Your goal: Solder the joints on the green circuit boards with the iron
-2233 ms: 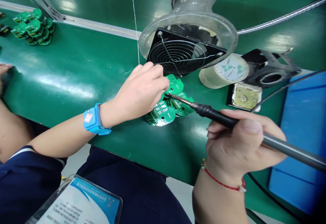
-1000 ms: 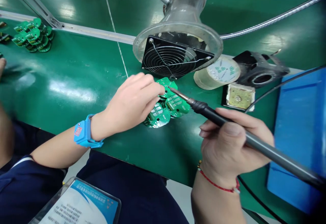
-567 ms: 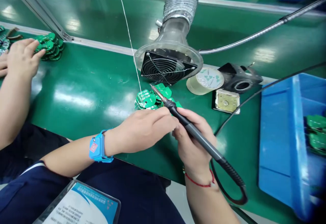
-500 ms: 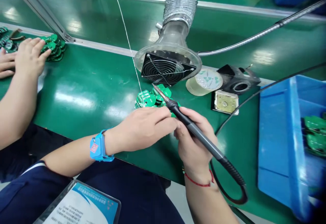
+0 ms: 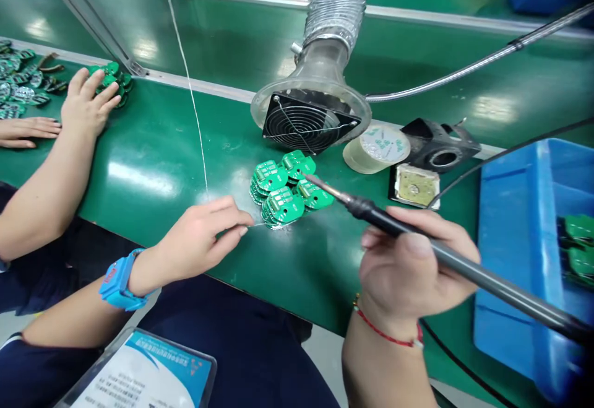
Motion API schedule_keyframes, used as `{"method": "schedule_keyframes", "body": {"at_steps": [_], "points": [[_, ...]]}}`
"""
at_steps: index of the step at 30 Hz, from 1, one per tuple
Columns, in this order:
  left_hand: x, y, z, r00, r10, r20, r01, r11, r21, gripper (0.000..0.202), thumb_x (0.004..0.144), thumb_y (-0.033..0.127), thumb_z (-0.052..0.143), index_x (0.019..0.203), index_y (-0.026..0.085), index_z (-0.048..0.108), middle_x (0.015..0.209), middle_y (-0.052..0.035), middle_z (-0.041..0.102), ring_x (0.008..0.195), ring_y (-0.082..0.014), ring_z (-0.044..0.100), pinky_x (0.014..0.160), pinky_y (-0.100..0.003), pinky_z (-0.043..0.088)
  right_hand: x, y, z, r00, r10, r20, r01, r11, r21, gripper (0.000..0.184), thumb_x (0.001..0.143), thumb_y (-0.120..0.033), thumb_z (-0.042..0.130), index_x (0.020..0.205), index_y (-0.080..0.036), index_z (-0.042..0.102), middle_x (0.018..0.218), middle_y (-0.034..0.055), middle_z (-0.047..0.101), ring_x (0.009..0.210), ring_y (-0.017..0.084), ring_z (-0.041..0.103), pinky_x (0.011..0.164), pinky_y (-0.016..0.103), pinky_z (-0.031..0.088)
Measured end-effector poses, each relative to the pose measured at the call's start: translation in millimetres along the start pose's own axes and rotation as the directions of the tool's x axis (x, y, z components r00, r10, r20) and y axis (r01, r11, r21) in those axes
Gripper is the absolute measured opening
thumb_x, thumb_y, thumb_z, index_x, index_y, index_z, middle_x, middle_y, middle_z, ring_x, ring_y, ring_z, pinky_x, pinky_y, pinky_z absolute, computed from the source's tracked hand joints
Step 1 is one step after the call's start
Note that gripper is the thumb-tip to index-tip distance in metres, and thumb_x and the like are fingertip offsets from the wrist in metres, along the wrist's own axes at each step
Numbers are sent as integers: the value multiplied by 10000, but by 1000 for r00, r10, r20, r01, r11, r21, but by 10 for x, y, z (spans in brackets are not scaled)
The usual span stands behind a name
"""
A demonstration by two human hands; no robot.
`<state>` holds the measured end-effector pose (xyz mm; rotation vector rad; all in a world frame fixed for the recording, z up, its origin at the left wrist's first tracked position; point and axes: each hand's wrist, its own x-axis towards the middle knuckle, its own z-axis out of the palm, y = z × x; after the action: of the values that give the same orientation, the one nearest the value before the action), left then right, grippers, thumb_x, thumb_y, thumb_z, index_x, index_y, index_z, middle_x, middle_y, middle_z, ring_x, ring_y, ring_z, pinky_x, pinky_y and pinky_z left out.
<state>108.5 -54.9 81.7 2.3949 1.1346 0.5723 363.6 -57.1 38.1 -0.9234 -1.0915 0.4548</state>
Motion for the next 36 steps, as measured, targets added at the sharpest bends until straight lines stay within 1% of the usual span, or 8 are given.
{"method": "schedule_keyframes", "body": {"at_steps": [1,3,5,8,13,17,27,36], "points": [[-3,-1,-12,999,-9,-45,10,1000,16,176,937,109,509,977,150,674,807,-15,625,702,-97,588,628,-206,474,-4,15,-3,998,-55,-21,55,998,28,168,753,-231,644,855,-194,773,595,-9,612,404,97,492,309,238,316],[1,-17,-29,989,-30,-147,38,998,48,157,913,107,526,912,154,676,785,-13,610,697,-104,581,635,-226,480,-21,35,-3,993,-108,-37,110,992,58,165,704,-208,621,778,-180,765,548,-6,586,414,102,470,332,244,302],[13,-38,-38,974,-47,-221,64,995,70,152,890,94,533,864,157,668,773,-11,600,691,-106,573,639,-239,480,-47,38,-1,992,-122,-13,122,990,68,168,663,-187,609,741,-173,757,526,2,584,446,118,484,372,256,324],[34,-60,-33,962,-46,-269,75,992,99,156,878,85,533,844,153,669,764,-13,586,681,-107,556,623,-250,468,-80,25,7,994,-97,40,94,993,74,178,652,-174,597,743,-173,750,534,4,591,459,126,487,389,262,324],[65,-72,9,959,-28,-283,61,992,109,144,877,100,545,853,140,682,752,-15,573,690,-109,555,610,-246,464,-107,15,10,994,-58,94,51,996,78,186,672,-156,604,775,-174,757,526,-4,561,489,127,495,395,255,305],[81,-78,37,965,-20,-262,54,991,121,154,885,106,538,849,143,683,752,-17,589,696,-115,564,617,-250,472,-119,15,3,992,-40,119,34,998,55,171,689,-163,626,790,-182,762,557,-4,589,500,126,499,420,262,328],[112,-65,104,970,3,-244,34,989,146,166,900,121,533,873,146,694,765,-26,606,711,-117,579,635,-249,485,-116,-17,0,994,-20,103,19,1000,6,140,698,-212,648,776,-205,764,555,-3,580,503,135,508,416,264,332],[157,-43,94,972,36,-230,6,983,181,175,905,121,525,881,133,698,753,-33,603,712,-125,573,634,-257,485,-104,44,12,996,-86,34,84,996,36,191,660,-184,634,780,-209,781,547,-4,598,496,124,511,396,244,306]]}}
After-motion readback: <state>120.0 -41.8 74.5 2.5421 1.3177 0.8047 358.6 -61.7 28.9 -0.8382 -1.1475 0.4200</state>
